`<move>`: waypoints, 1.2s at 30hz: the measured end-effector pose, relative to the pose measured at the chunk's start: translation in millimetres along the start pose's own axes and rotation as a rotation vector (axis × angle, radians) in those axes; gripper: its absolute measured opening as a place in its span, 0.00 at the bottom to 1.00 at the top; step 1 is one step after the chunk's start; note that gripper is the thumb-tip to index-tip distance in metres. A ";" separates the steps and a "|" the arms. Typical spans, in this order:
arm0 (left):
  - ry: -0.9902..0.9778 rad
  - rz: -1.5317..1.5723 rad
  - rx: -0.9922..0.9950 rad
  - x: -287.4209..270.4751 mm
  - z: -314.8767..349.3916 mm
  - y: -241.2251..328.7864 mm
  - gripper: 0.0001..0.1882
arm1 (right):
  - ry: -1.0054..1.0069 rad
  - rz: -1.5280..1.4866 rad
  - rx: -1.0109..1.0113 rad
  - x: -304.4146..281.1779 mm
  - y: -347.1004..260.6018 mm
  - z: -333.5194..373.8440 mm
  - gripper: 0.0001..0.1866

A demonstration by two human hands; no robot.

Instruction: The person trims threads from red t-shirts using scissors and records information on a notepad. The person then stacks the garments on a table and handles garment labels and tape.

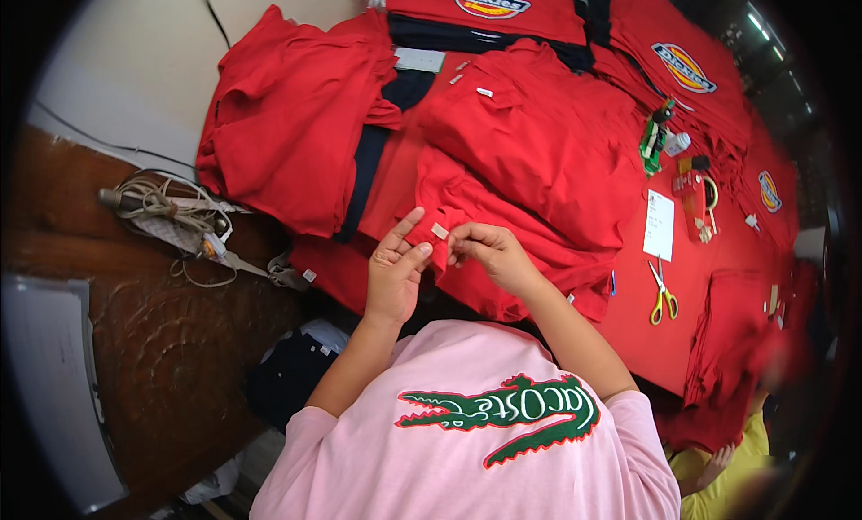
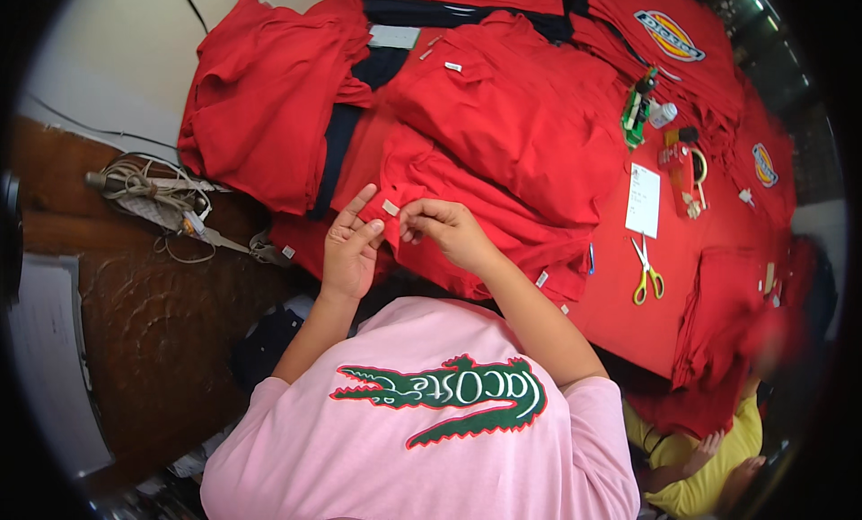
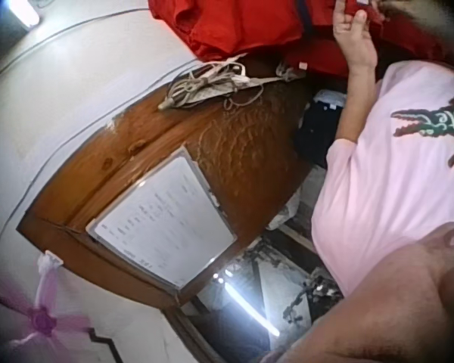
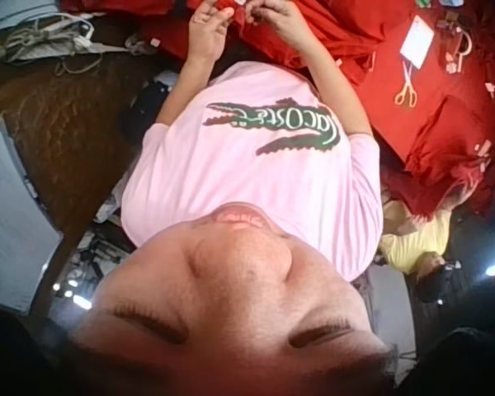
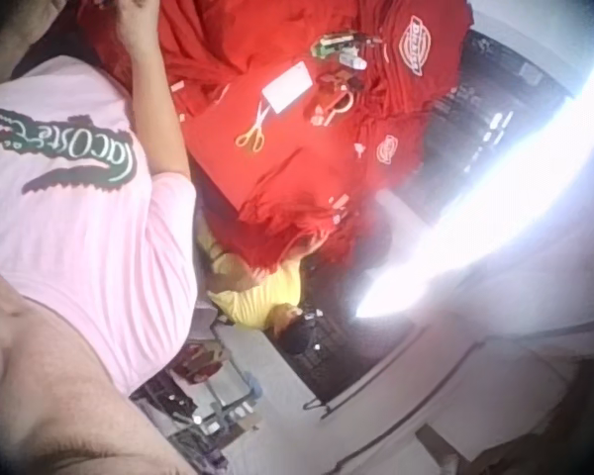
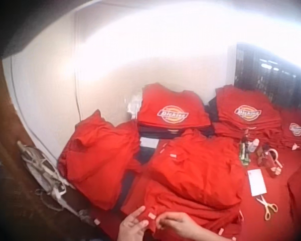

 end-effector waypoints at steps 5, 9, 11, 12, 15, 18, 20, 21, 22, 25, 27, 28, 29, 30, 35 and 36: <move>0.003 -0.019 0.035 -33.1 -21.9 -16.6 0.28 | 0.476 0.113 -0.158 -90.1 -8.7 71.1 0.06; -0.123 -0.143 0.028 -65.3 -22.4 -20.3 0.31 | 0.998 0.292 -0.256 -168.0 6.2 179.1 0.12; 0.012 -0.304 -0.047 -68.3 -21.0 -20.7 0.30 | 0.998 0.485 -0.168 -170.8 26.9 216.3 0.17; 0.008 -0.397 -0.057 -68.7 -20.6 -20.4 0.29 | 0.984 0.576 -0.121 -163.8 34.7 229.6 0.20; -0.013 -0.667 -0.020 -80.5 -28.3 -26.9 0.24 | 0.775 1.081 0.036 -90.6 27.1 214.0 0.32; 0.011 -1.037 0.077 -94.6 -40.1 -23.5 0.16 | 0.708 1.494 -0.139 -79.5 48.1 204.4 0.28; 0.078 -1.297 0.323 -90.4 -44.4 1.3 0.08 | 0.856 1.313 -0.082 -100.7 60.6 224.4 0.22; 0.149 -1.400 0.436 -100.8 -44.8 14.4 0.07 | 0.919 1.221 -0.057 -111.7 62.0 238.7 0.19; 0.213 -1.439 0.403 -123.3 -46.1 23.7 0.05 | 0.966 1.207 -0.089 -119.0 54.7 255.4 0.15; 0.341 -1.389 0.169 -227.3 -42.7 23.1 0.01 | 1.149 0.938 0.014 -137.1 49.2 310.3 0.09; 0.273 -1.267 -0.061 -241.1 -29.0 0.7 0.04 | 1.045 1.003 0.117 -128.6 61.6 322.1 0.07; 0.285 -1.292 -0.190 -246.4 -25.7 -5.4 0.05 | 0.991 1.032 0.167 -128.1 66.4 323.4 0.06; 0.298 -1.314 -0.321 -251.6 -22.6 -12.2 0.07 | 0.952 0.875 0.295 -135.3 75.2 324.7 0.06; 0.346 -1.087 -0.448 -221.0 -24.7 -11.1 0.09 | 0.923 0.716 0.422 -139.8 81.8 329.4 0.05; -0.210 -0.721 -0.509 -115.7 -127.4 67.8 0.09 | 0.795 0.170 0.190 -152.7 -62.1 265.3 0.09; -0.248 -0.513 -0.220 -68.7 -150.9 85.6 0.10 | 0.782 0.159 -0.092 -170.2 -98.3 257.8 0.11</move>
Point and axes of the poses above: each hand's wrist, its own z-axis away from the middle knuckle, its own x-axis out of the palm, y = z × x, the point moved 5 cm from there along -z, towards the middle knuckle, and after that the axes turned 8 degrees about -z, right-handed, at the moved point
